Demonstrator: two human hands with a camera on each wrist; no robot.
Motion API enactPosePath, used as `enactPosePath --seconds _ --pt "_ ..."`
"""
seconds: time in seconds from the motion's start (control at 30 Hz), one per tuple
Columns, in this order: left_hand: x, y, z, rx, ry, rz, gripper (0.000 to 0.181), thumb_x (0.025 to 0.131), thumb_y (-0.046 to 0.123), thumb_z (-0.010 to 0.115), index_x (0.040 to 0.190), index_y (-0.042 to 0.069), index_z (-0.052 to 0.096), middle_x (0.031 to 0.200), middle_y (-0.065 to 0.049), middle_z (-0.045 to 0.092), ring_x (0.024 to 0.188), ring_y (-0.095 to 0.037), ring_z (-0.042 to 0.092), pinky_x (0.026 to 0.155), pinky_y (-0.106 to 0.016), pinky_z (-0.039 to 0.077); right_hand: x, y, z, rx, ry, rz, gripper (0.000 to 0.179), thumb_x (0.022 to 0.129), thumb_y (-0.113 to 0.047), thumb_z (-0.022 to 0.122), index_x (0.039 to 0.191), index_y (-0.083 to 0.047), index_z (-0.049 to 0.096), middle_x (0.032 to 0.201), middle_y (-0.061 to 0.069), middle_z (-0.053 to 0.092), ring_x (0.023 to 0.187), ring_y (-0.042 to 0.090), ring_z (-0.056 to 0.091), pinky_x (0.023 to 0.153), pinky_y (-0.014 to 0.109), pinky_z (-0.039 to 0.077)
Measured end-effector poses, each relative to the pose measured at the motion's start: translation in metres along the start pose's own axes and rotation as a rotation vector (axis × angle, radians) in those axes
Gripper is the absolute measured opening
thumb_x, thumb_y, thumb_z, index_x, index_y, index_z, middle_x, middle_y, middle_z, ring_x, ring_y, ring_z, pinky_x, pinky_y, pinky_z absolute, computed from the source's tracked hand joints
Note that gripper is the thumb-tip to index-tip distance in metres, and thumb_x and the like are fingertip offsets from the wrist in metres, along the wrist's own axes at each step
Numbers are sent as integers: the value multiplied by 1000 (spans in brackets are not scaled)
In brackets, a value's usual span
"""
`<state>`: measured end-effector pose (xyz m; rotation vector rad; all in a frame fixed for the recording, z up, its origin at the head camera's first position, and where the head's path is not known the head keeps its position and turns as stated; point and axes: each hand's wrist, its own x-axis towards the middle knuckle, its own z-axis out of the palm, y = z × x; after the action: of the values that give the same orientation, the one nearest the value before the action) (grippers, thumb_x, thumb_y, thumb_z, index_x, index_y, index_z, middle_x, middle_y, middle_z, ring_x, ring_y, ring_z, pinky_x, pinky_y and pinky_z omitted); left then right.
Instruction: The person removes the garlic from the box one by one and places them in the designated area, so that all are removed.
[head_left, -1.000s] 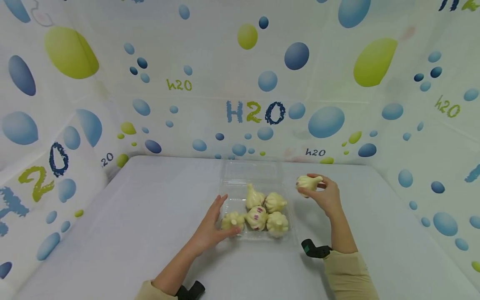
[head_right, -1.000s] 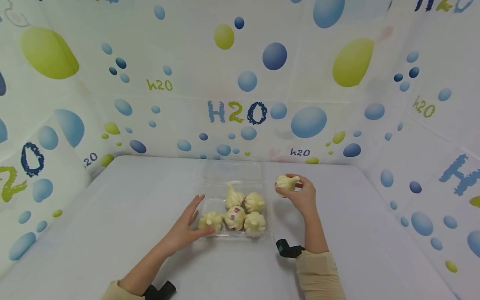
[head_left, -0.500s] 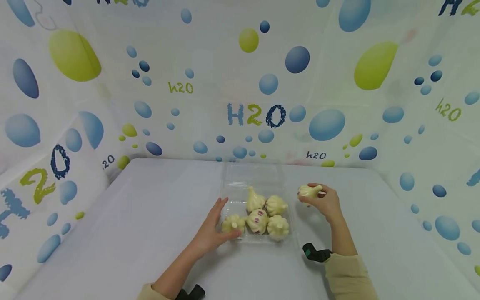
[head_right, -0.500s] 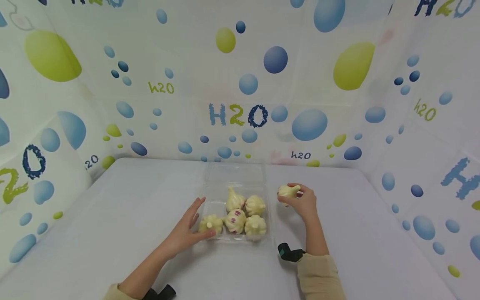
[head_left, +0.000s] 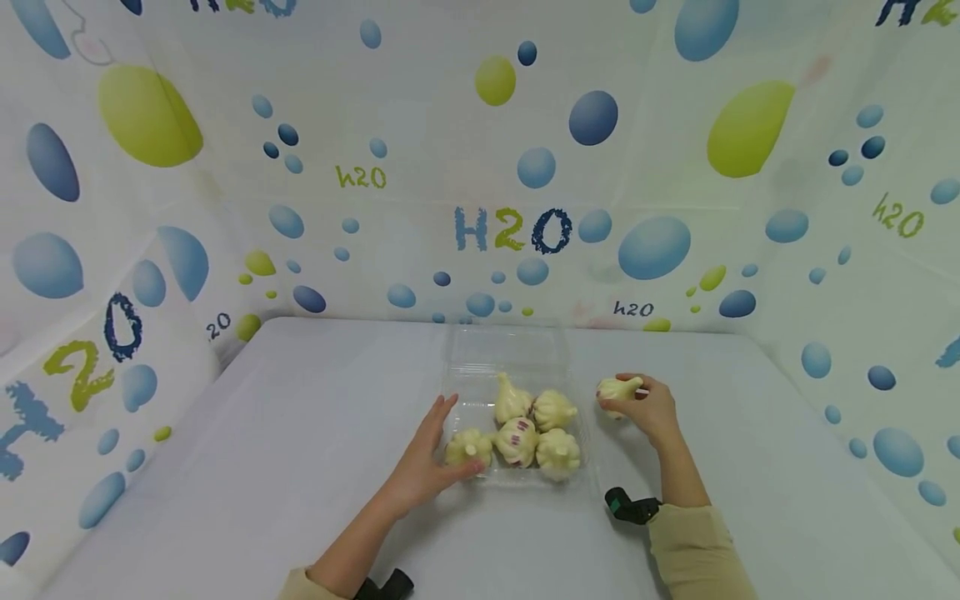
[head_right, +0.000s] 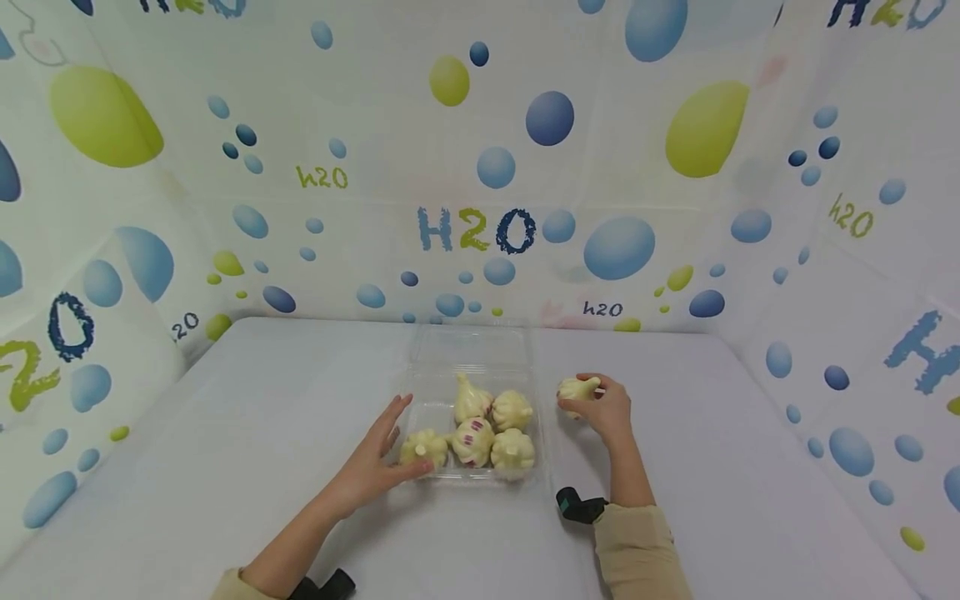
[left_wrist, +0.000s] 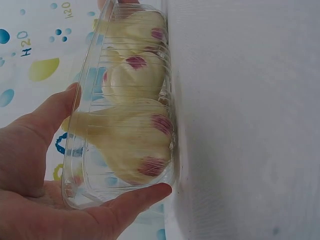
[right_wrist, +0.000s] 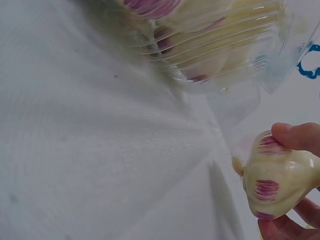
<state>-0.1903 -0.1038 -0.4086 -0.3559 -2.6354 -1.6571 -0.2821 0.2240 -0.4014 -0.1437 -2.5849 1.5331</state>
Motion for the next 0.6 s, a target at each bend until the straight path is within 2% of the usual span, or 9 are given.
enactPosePath --seconds 0.2,0.43,0.6 --pt "-1 1 0 -4 3 -5 92 73 28 78 145 14 23 151 -18 7 136 -36 11 103 -54 22 0 5 1 11 -6 28 56 69 -15 80 116 4 57 110 24 54 90 27 52 61 24 43" --pt "-2 1 0 3 3 6 92 73 27 78 145 13 23 151 -19 8 135 -38 12 102 -54 24 3 12 3 13 -18 41 59 69 -14 80 119 3 55 115 23 53 96 29 51 64 21 43" --pt "-2 1 0 9 4 -3 93 73 28 78 146 14 22 151 -17 8 136 -36 12 103 -54 23 4 12 3 12 -31 28 62 70 -11 78 124 4 50 121 24 49 101 33 48 65 23 44"
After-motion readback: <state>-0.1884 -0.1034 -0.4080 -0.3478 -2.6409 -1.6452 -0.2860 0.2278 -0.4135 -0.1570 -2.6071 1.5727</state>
